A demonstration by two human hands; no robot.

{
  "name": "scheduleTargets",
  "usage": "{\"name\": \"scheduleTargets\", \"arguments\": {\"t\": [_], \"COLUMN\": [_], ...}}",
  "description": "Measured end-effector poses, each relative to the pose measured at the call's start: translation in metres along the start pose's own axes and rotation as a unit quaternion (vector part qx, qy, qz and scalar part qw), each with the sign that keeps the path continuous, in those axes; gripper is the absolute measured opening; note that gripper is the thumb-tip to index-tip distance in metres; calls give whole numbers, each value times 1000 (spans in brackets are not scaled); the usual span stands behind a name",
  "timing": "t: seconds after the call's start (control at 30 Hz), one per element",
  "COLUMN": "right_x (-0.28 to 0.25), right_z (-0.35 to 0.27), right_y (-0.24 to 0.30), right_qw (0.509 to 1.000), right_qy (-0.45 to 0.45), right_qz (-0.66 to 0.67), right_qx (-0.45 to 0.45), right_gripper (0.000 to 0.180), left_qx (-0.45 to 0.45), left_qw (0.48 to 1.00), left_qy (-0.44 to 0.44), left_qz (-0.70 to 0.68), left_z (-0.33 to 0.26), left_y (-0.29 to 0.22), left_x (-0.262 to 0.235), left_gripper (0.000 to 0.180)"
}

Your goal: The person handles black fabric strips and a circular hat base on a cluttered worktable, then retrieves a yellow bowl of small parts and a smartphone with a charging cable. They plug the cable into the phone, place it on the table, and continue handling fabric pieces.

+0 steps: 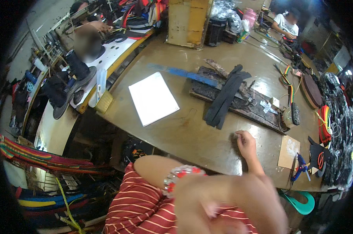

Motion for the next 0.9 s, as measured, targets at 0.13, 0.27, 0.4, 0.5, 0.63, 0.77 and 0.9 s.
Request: {"name": "scheduleTargets", "arguments": {"t": [0.13,0.27,0.4,0.5,0.63,0.77,0.9], "right_x": [0,0,-1,0,0,-3,-7], "right_z": [-1,-4,-7,-7,-2,0,2], "right_y": [2,2,3,6,11,14,14], "right_qw": [999,999,999,999,996,991,997], "right_qy": [-6,-7,11,15,12,22,-4], "right_qz": [-1,-34,-32,-31,-65,-122,-74], "right_qx": [34,-10,-12,-33,-51,-50,-7], "right_gripper": [11,12,15,13,10,22,30], "left_qx": [17,14,-275,-370,-395,-428,-440], "left_qw": [990,883,723,602,657,680,712], "left_qy": [140,352,364,312,234,158,134], "left_qz": [11,311,519,635,598,573,531], "left_z": [7,-34,-102,-155,-187,-184,-172], "left_y": [29,64,76,50,38,41,38], "left_x": [8,-8,-99,-157,-177,-175,-182], "left_gripper": [41,13,11,29,37,29,22]}}
Point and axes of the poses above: each hand's wrist, its own z-axis towards the middle knuckle, its own x-axis out of the palm, y = z × x, the point moved 1 cm from there along z, towards the middle knuckle, and after that the axes turned 4 degrees about -y, right-handed, at the moved point
